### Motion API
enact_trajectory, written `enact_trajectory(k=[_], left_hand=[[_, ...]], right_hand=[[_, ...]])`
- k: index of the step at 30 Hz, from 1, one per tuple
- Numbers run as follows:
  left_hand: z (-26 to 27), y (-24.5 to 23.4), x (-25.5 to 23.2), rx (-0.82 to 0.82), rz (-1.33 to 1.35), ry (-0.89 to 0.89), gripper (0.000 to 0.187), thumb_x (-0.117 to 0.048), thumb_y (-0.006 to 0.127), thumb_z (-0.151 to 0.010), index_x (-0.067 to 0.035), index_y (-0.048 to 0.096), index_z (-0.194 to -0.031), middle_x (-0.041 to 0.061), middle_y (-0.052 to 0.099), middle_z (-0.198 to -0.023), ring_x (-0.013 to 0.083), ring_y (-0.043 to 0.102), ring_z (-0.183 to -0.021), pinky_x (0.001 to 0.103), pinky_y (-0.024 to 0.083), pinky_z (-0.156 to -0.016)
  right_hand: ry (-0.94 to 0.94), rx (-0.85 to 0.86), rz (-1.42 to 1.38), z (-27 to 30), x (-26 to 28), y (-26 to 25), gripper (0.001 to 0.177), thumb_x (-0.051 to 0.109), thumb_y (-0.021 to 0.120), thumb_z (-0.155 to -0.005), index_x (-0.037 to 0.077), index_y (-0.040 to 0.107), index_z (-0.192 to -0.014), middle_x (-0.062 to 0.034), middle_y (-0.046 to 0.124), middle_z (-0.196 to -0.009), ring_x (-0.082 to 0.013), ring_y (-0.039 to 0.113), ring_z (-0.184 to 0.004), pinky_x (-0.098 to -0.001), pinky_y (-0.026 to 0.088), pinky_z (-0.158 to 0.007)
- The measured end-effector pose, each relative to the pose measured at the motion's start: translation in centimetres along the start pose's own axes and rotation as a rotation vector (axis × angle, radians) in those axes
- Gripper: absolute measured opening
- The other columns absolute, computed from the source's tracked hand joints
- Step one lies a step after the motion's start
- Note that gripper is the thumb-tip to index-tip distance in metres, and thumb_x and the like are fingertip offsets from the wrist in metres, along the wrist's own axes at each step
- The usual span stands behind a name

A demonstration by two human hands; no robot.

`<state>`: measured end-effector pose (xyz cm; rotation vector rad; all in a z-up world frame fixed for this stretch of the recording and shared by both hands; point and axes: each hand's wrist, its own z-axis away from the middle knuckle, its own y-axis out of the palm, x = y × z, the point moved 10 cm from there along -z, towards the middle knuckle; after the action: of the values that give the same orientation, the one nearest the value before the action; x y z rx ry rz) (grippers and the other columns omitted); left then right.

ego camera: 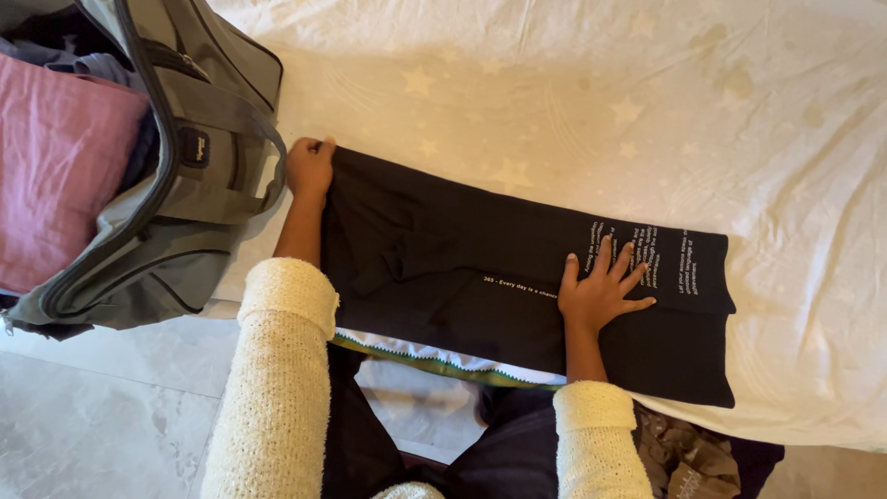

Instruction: The person folds a black shirt on a bed by turning in the sides and bottom, then smoothing the fabric by hand.

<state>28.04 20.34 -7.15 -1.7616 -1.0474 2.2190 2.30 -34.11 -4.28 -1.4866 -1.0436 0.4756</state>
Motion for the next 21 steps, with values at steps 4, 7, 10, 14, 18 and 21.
enact_trajectory(k=[4,7,10,14,18,21], left_hand=[[2.2,-1.2,-2.4,-0.200,-0.230,0.158,0.029,-0.037,0.074,-0.093,-0.009,0.072,-0.102,0.009,0.069,-0.108,0.0315,0.060,-0.108,0.052,0.040,-0.099],[5.1,-1.8,-5.6,-0.395,-0.343,0.345,0.032,-0.029,0.073,-0.089,-0.007,0.069,-0.112,0.018,0.058,-0.117,0.0401,0.050,-0.113,0.056,0.038,-0.088],[9.0,-0.6,-8.7,-0.380,-0.381,0.609,0.033,-0.021,0.067,-0.094,-0.009,0.064,-0.125,0.014,0.052,-0.130,0.0367,0.047,-0.127,0.056,0.039,-0.098],[12.0,3.5,-8.4,0.085,-0.414,0.730,0.034,-0.032,0.065,-0.102,-0.016,0.063,-0.132,0.013,0.050,-0.142,0.0368,0.043,-0.137,0.058,0.036,-0.109],[9.5,0.3,-4.7,0.021,-0.470,0.565,0.049,-0.038,0.064,-0.099,-0.019,0.059,-0.145,0.021,0.038,-0.156,0.0482,0.028,-0.139,0.067,0.026,-0.104],[8.7,-2.3,-2.5,-0.063,-0.466,0.524,0.052,-0.038,0.063,-0.102,-0.012,0.057,-0.147,0.025,0.038,-0.156,0.0503,0.029,-0.141,0.066,0.030,-0.105]], right_hand=[[0.012,0.006,0.003,0.0,0.0,0.1,0.069,0.056,0.052,-0.098,0.021,0.045,-0.157,-0.0159,0.027,-0.169,-0.0496,0.014,-0.154,-0.0845,-0.002,-0.105],[0.015,0.007,0.011,-0.1,0.0,-0.1,0.069,0.056,0.052,-0.098,0.021,0.046,-0.157,-0.0153,0.027,-0.169,-0.0491,0.014,-0.154,-0.0843,-0.003,-0.106],[0.024,0.010,0.010,-0.2,0.1,-0.2,0.068,0.055,0.054,-0.097,0.022,0.047,-0.156,-0.0149,0.028,-0.169,-0.0488,0.014,-0.154,-0.0841,-0.003,-0.106],[0.020,0.008,-0.007,0.0,0.3,-0.5,0.067,0.055,0.055,-0.098,0.022,0.047,-0.156,-0.0153,0.028,-0.169,-0.0488,0.015,-0.154,-0.0841,-0.003,-0.106],[0.019,0.004,-0.008,0.0,0.2,-0.5,0.068,0.054,0.055,-0.097,0.022,0.047,-0.156,-0.0148,0.029,-0.168,-0.0489,0.016,-0.154,-0.0838,-0.002,-0.106],[0.008,0.004,-0.009,-0.1,0.3,-0.5,0.068,0.054,0.055,-0.098,0.022,0.046,-0.156,-0.0153,0.028,-0.169,-0.0495,0.016,-0.153,-0.0839,-0.002,-0.106]])
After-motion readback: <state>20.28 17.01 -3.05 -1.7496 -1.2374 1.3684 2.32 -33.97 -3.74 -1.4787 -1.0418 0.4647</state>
